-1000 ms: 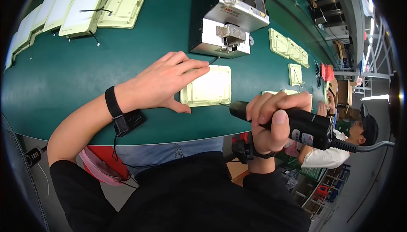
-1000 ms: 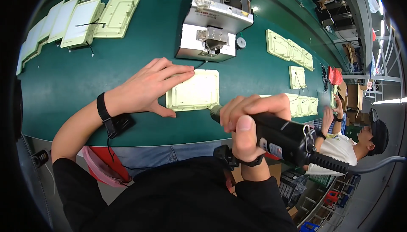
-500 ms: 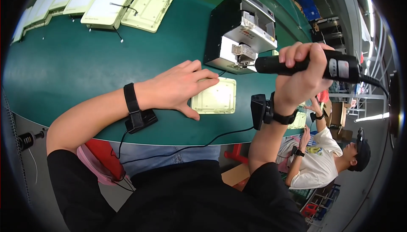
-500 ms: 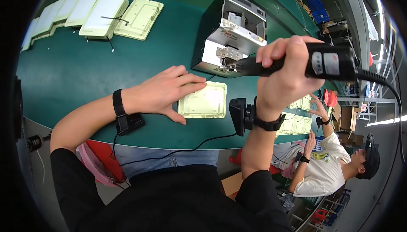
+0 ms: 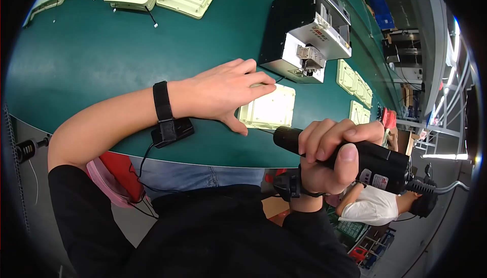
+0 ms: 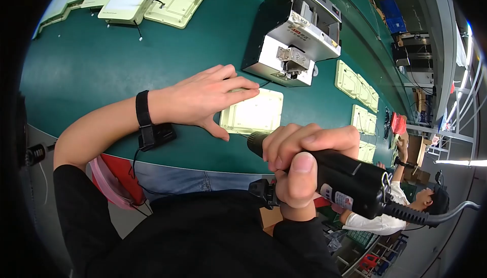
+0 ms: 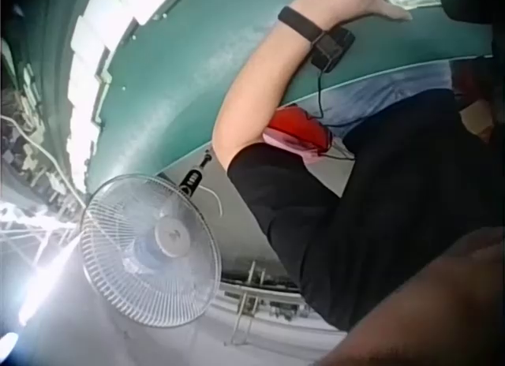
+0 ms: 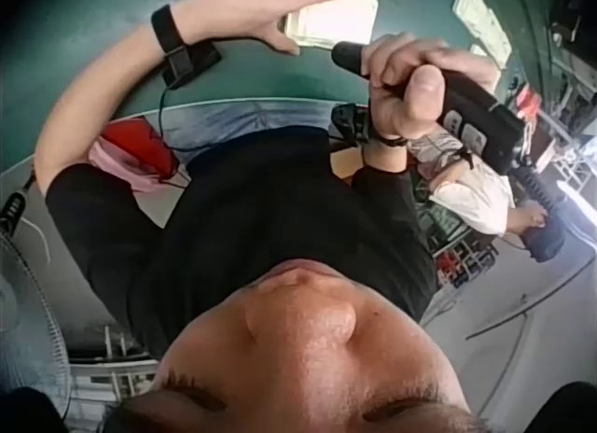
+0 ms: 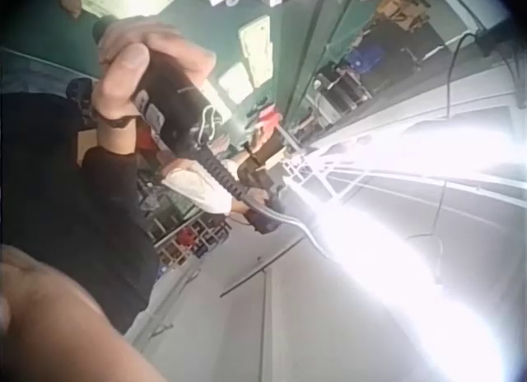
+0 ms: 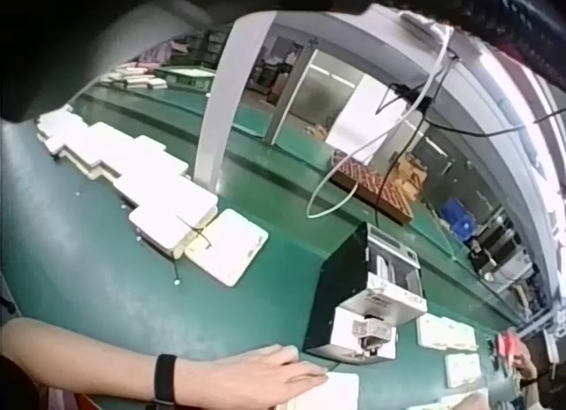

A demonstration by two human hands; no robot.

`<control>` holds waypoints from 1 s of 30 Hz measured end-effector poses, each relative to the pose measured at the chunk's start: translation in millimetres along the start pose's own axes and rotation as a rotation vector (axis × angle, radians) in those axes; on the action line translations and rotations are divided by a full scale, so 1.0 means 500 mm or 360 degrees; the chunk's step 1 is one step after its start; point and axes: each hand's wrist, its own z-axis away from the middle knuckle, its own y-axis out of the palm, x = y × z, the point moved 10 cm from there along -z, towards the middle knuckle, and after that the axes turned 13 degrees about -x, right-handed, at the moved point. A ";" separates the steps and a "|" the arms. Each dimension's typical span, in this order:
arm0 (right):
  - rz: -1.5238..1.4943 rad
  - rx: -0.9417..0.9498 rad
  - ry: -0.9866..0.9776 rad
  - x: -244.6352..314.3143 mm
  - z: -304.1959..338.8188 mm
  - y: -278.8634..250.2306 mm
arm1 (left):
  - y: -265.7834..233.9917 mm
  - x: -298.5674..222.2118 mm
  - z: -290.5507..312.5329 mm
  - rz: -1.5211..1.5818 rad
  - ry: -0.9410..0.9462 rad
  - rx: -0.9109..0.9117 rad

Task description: Assembling plastic electronic housings using an electric screwdriver at a factory workstation.

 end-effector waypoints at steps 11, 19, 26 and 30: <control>-0.0001 0.0028 -0.0036 -0.012 0.006 0.008 | 0.008 -0.001 0.001 0.0005 -0.0015 0.0016; -0.0005 -0.0034 -0.0035 -0.025 0.009 0.011 | -0.002 -0.014 -0.004 -0.0074 -0.0042 0.0039; -0.0180 0.0002 -0.0068 -0.014 0.003 0.001 | -0.014 -0.084 0.004 -0.0584 0.0026 0.0017; -0.0784 0.0023 -0.0096 0.078 0.011 -0.066 | -0.037 -0.144 0.046 -0.0905 0.0048 0.0089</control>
